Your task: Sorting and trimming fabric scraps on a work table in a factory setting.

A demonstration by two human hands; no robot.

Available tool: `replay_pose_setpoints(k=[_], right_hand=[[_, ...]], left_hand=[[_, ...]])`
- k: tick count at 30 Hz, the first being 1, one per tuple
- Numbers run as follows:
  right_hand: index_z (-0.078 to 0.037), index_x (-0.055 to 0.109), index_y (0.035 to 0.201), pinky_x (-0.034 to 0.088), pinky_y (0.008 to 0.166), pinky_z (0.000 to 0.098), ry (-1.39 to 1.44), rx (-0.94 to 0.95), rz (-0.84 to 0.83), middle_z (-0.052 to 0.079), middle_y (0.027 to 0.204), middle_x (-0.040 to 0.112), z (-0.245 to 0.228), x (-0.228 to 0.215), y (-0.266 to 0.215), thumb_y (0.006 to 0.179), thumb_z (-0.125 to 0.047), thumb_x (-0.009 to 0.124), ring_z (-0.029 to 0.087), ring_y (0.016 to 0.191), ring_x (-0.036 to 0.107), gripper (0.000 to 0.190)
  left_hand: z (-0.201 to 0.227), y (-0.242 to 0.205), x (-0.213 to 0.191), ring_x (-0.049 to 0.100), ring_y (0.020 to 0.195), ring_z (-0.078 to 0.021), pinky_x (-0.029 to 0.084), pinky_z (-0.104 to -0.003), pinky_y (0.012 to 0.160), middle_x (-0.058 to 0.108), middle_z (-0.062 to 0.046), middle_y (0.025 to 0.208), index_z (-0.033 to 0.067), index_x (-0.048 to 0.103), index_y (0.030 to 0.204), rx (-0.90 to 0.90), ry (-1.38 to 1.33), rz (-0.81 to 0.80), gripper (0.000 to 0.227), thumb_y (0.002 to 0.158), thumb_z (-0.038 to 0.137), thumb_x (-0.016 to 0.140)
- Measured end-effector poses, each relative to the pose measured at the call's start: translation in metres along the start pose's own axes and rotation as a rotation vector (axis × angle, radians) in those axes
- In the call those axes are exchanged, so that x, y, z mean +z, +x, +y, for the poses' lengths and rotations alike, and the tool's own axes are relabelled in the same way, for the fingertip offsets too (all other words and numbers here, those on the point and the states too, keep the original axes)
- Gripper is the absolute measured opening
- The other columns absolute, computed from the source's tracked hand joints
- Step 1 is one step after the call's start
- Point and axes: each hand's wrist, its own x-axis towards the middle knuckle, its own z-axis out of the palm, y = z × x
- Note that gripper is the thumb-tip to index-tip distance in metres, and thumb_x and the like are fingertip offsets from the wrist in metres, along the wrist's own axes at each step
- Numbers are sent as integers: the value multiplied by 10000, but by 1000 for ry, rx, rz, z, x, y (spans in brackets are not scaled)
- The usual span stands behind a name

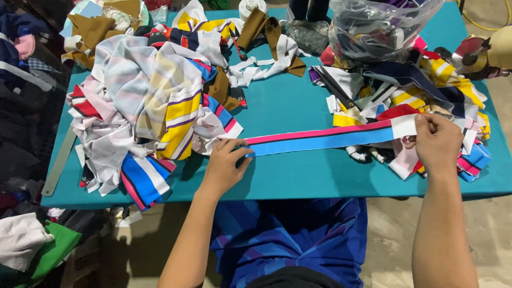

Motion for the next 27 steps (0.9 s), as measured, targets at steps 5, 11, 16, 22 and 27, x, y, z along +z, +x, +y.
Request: replay_pose_setpoints(k=[5,11,16,22,27], right_hand=[[76,687,1205,557,535,337,93,-185,-92,214,967,670,-32,20,-14,1165,-49,576,260,699,646,172],[-30,770,1048,568,573,333,294,-288,-219,170,726,706,-90,102,-51,1045,-208,673,251,533,696,203],[-6,768,1028,592,571,387,287,-268,-429,187,740,737,-127,177,-77,990,-184,640,287,525,723,222],[-78,774,1028,586,689,423,169,-372,-568,123,720,757,-150,228,-102,998,-238,606,318,663,750,233],[-124,777,1090,587,756,415,193,-366,-579,77,740,772,-147,226,-110,1044,-324,569,305,775,761,292]], left_hand=[[-5,-7,6,603,1185,-254,433,-496,1036,698,-48,1212,161,772,1142,-52,-170,65,210,958,229,699],[-9,-8,14,664,1161,-189,439,-410,1084,738,32,1098,209,744,1133,-101,-235,187,272,933,38,680],[-10,-9,12,677,1130,-217,451,-410,1078,737,-15,1119,165,709,1196,-124,-244,204,301,931,26,679],[-12,-9,13,684,1133,-260,453,-424,1088,740,-73,1136,110,692,1219,-124,-256,236,346,888,12,710],[-12,-10,11,686,1132,-288,461,-439,1083,737,-107,1131,73,685,1221,-113,-258,260,337,891,13,709]])
